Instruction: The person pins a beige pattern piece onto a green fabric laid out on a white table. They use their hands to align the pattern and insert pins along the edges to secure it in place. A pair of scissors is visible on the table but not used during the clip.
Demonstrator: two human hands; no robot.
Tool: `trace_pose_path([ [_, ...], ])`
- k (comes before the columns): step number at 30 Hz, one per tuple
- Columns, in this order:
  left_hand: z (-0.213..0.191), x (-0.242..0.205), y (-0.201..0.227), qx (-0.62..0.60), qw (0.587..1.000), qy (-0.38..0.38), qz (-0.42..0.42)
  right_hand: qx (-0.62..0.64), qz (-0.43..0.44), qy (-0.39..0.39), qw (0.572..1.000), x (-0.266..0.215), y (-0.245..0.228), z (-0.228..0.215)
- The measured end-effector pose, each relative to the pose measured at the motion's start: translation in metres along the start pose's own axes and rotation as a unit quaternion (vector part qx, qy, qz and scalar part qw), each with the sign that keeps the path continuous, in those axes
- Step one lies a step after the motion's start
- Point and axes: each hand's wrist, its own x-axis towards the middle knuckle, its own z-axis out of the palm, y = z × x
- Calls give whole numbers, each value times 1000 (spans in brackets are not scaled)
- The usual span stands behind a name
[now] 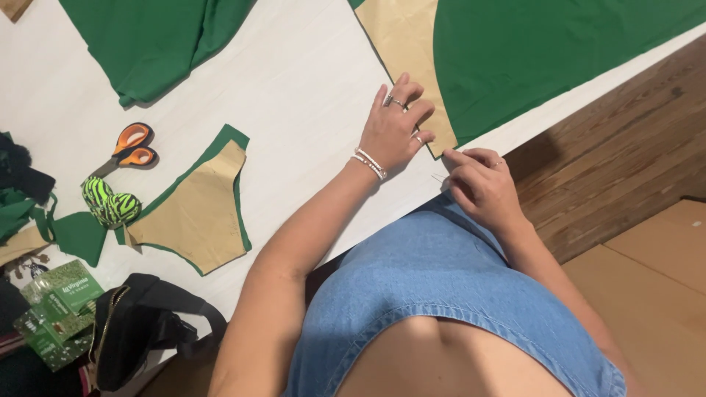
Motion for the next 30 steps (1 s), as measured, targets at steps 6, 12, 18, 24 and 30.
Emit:
trace_pose_path([
  [6, 3, -3, 7, 28, 998, -49, -41, -2, -2, 21, 1000, -2, -2, 3],
  [12, 4, -4, 8, 38, 996, -51, -63, -7, 30, 8, 1000, -5, 10, 2],
  [18, 17, -12, 10, 72, 994, -49, -72, -7, 30, 35, 999, -9, 22, 12],
  [24, 38, -24, 10, 93, 993, -26, -60, -48, 73, 118, 989, 2, 38, 36],
  [30, 37, -28, 11, 91, 994, -20, -56, -33, 97, 116, 988, 28, 17, 35],
])
